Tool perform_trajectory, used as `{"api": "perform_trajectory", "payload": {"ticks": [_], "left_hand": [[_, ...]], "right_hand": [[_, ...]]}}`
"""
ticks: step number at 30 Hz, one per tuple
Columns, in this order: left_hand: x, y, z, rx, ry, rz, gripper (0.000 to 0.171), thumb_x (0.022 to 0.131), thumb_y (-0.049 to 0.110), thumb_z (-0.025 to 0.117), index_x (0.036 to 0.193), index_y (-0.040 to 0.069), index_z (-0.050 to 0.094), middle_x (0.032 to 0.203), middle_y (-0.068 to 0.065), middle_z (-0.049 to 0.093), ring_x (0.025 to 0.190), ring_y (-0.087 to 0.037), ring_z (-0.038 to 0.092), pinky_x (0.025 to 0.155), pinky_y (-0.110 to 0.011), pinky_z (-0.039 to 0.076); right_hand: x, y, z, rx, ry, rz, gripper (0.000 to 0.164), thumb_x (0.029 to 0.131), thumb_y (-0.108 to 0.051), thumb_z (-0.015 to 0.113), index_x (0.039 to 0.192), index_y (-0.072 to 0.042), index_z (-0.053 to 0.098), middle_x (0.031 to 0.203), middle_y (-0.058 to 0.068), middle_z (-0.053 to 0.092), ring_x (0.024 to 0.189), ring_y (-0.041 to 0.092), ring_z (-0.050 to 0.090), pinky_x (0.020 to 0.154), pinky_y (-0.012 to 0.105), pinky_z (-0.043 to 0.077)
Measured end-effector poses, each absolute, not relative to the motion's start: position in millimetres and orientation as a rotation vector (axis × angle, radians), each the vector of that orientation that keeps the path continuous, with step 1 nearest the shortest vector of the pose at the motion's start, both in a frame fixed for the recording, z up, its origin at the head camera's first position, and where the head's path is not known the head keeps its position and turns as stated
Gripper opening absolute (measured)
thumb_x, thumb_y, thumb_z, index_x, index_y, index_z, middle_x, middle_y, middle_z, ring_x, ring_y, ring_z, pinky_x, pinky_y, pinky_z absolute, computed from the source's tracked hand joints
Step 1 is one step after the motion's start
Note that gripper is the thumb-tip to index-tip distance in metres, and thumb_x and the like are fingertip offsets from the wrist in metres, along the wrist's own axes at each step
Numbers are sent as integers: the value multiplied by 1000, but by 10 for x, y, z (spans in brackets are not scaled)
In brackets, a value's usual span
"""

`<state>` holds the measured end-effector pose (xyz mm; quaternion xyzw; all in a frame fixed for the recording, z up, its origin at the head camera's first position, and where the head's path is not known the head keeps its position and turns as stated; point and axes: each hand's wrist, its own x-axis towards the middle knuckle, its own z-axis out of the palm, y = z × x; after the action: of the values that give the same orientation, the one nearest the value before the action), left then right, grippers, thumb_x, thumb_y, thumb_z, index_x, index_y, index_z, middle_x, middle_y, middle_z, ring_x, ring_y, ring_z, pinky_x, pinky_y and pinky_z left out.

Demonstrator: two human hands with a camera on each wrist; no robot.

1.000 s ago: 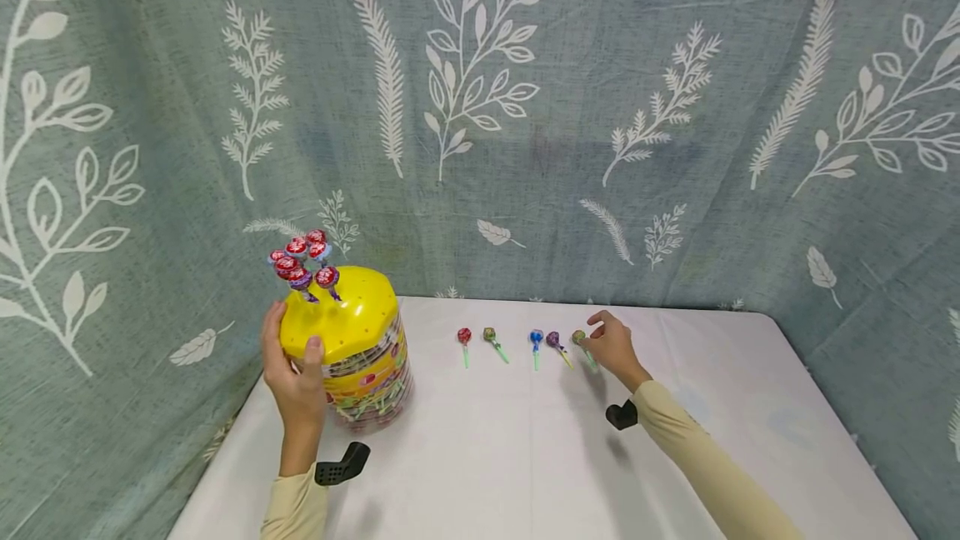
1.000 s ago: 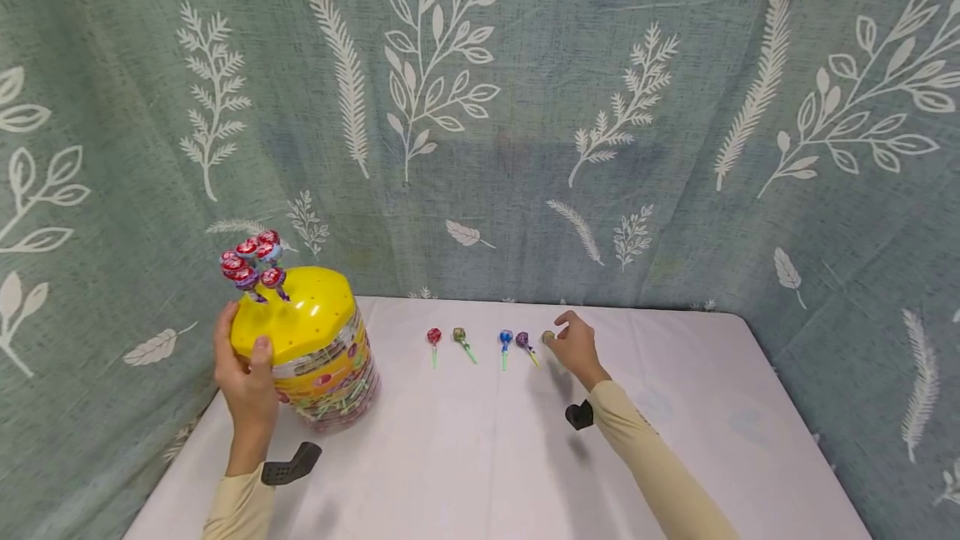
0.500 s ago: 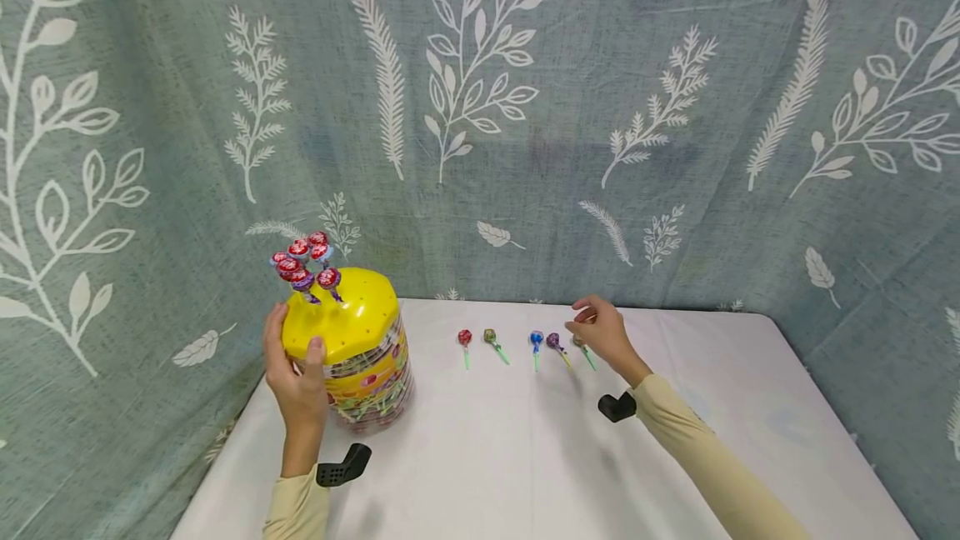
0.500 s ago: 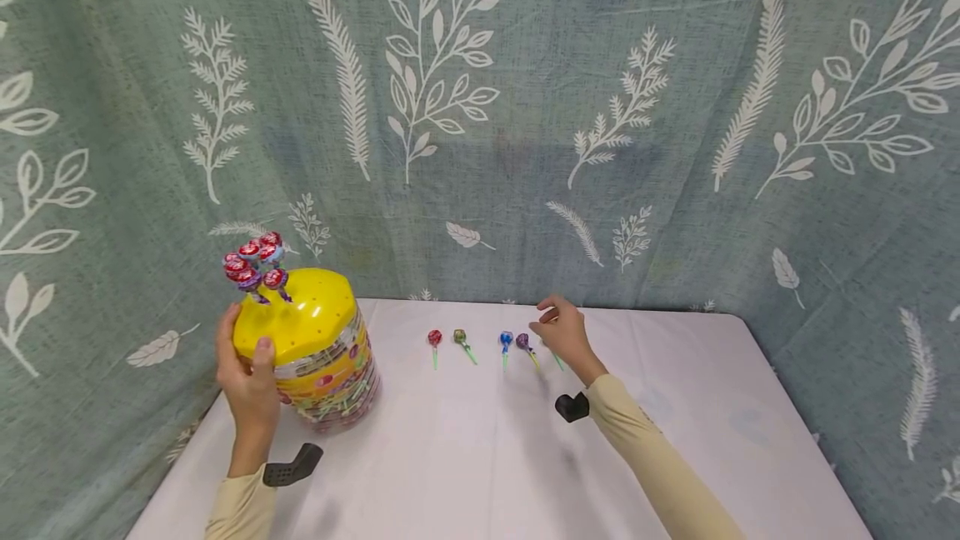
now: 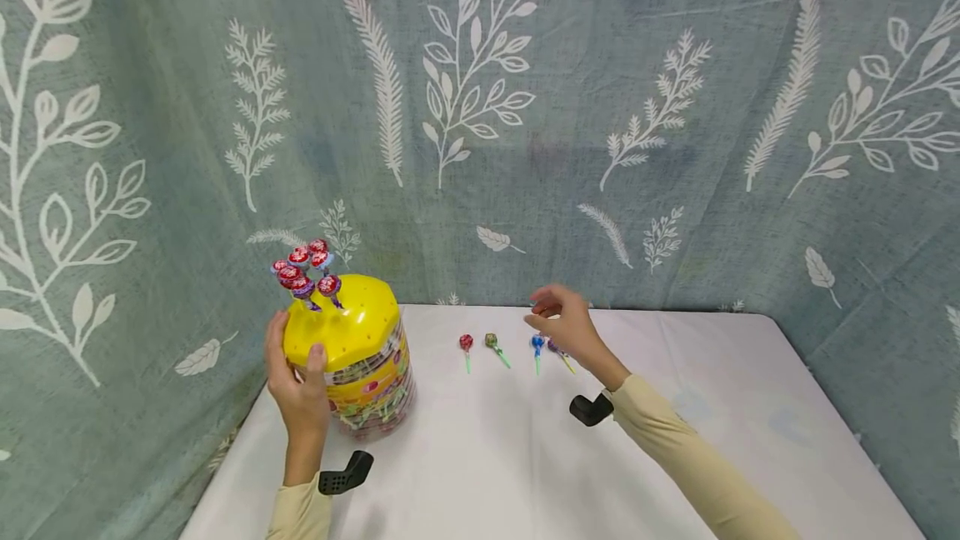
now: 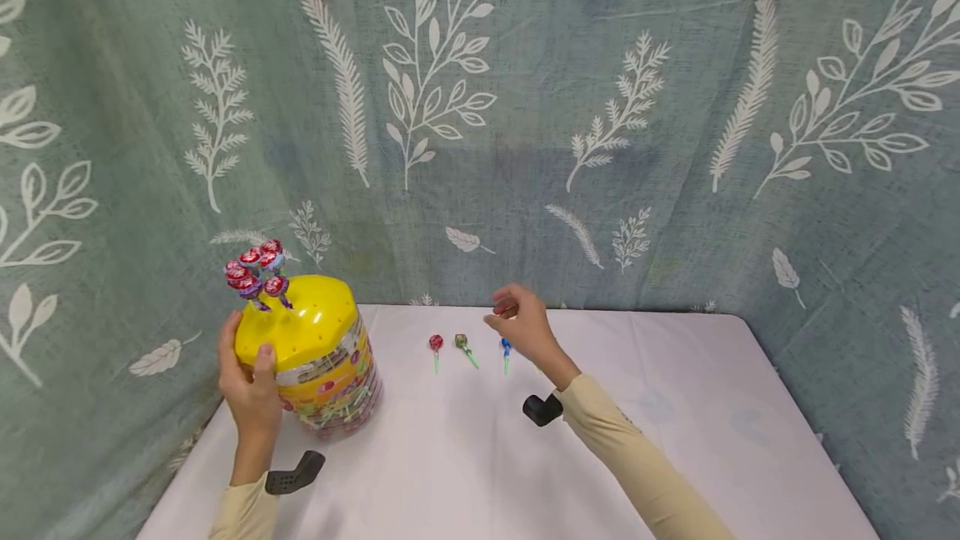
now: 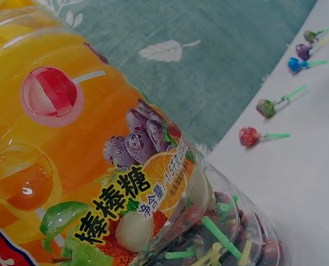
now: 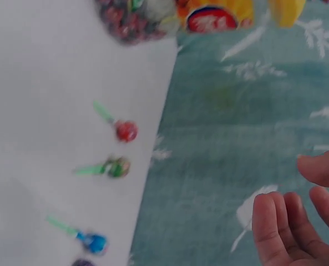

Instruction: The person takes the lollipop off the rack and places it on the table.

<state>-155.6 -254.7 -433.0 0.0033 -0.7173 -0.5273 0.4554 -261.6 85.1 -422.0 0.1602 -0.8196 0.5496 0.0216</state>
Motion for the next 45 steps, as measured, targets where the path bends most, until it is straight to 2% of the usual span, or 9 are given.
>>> {"api": "perform_trajectory", "payload": {"ticks": [7,12,16,22,26,35,40,42,45], "left_hand": [[-1633,-2712,-4536,10,-1742,-1303,63,83,18,50,144,10,39,148,-8,35,128,-17,38,103,-24,31],[-1691,-2750,-4625,-10,-1766,-1299,63,83,20,51,145,17,38,148,-1,34,129,-17,36,103,-25,31],[-1671,-2705,-4575,-10,-1767,-1305,63,84,19,51,145,14,38,148,-4,34,126,-16,39,101,-23,33],[-1569,-2567,-4374,-30,-1728,-1309,60,84,16,49,142,1,38,146,-19,33,125,-15,41,99,-22,33],[-1536,-2519,-4310,-29,-1735,-1301,60,85,16,48,141,-1,38,145,-21,34,126,-16,40,101,-23,32],[-1541,-2582,-4356,-3,-1749,-1325,61,85,16,49,144,3,36,146,-14,36,124,-15,41,101,-23,33],[-1661,-2705,-4532,8,-1744,-1319,62,85,19,50,146,15,37,147,-3,36,125,-18,41,100,-24,35],[-1707,-2735,-4607,12,-1749,-1314,62,86,20,50,146,19,37,147,1,36,126,-18,40,100,-24,35],[-1715,-2731,-4631,11,-1754,-1322,62,86,20,50,146,18,36,147,2,36,126,-18,40,100,-24,35]], "right_hand": [[-2453,473,-3909,684,-2471,1770,27,84,-11,69,110,-9,61,97,7,64,86,22,61,70,33,51],[-2239,253,-3575,797,-2405,1845,27,84,-3,67,111,-2,60,99,15,63,90,30,61,75,37,50],[-2145,85,-3407,884,-2341,1966,27,84,-1,66,111,3,58,101,22,62,91,35,60,73,41,52],[-2241,-216,-3476,983,-2271,2053,28,84,-5,68,111,-3,59,98,12,63,86,25,61,68,34,53],[-2266,-399,-3491,1046,-2257,2027,28,84,-7,68,111,-6,59,98,10,63,84,18,62,68,30,53],[-2233,-887,-3442,1065,-2188,1947,29,83,-7,70,109,-3,60,100,12,66,87,13,63,75,24,51],[-2208,-1148,-3457,1026,-2109,2014,30,82,-4,70,110,-4,59,98,11,65,86,10,62,76,21,51],[-2154,-1174,-3410,1042,-2070,2026,30,82,0,68,110,-1,58,97,15,65,85,13,63,76,23,52],[-2051,-1154,-3312,1094,-2041,2006,30,82,4,66,111,4,57,96,20,64,84,20,63,76,25,52]]}}
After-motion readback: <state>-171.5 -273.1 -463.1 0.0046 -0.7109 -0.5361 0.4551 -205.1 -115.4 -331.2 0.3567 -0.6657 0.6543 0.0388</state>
